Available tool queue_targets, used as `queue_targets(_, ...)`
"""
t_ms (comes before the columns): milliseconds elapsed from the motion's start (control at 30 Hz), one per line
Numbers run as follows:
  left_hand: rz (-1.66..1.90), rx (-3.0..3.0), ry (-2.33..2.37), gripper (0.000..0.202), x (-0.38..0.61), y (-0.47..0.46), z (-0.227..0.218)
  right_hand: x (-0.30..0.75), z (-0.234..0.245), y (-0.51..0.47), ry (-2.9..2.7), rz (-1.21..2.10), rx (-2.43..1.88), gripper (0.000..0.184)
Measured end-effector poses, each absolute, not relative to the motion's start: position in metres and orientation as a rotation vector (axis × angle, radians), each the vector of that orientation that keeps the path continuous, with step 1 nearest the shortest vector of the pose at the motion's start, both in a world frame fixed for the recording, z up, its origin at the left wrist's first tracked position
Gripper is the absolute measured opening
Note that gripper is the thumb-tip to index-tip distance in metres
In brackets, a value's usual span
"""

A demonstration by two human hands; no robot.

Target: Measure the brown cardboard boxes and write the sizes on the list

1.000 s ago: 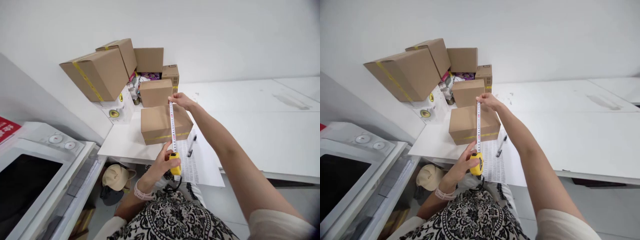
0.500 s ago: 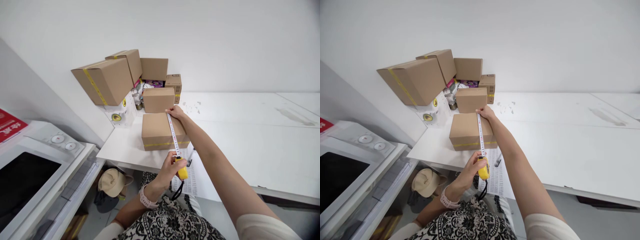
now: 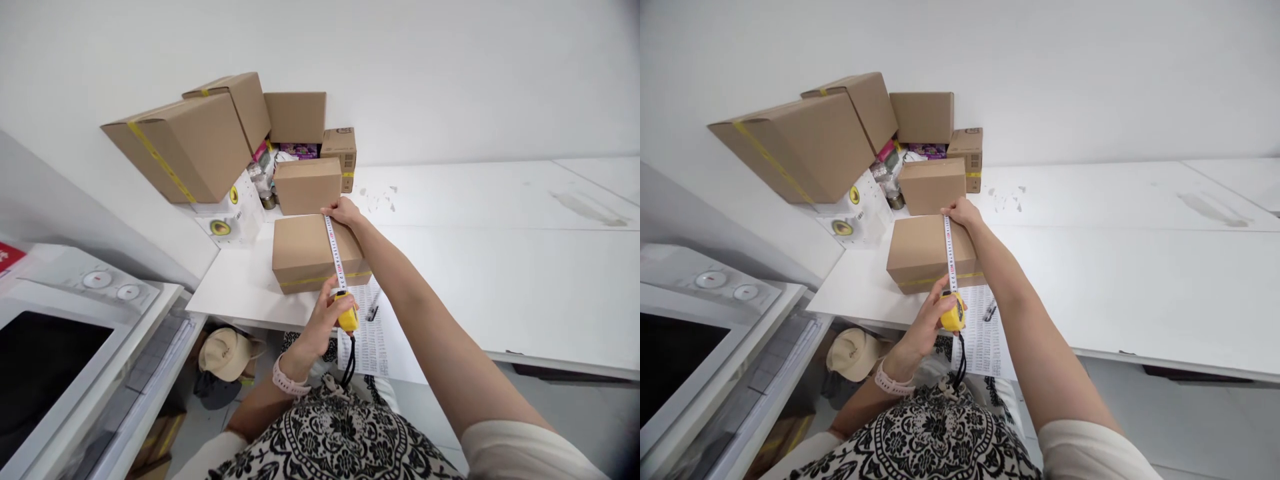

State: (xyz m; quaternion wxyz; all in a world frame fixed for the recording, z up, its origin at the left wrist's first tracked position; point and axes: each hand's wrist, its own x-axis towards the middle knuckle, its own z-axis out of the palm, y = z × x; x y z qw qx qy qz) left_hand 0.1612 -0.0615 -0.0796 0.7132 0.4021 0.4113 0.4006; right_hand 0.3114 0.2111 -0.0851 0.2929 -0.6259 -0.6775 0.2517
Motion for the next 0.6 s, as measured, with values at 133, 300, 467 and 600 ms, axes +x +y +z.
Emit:
queue_targets(133,0.913,0.883,0.858,0.09,0.16,-0.048,-0.081,0.312,-0.086,0.213,-1.813,0.664,-1.676,0.03)
queue_targets(300,0.936,0.853,0.834,0.087,0.16,-0.042,-0.086,0.312,-0.085,0.212,-1.809,0.679,-1.681,0.031)
queue_targets(467,0.944,0.837,0.82,0.085,0.161,-0.042,-0.089,0.312,-0.082,0.209,-1.803,0.685,-1.681,0.028)
queue_targets(600,0.939,0.835,0.82,0.085,0.161,-0.042,-0.088,0.312,-0.081,0.207,-1.797,0.691,-1.693,0.028)
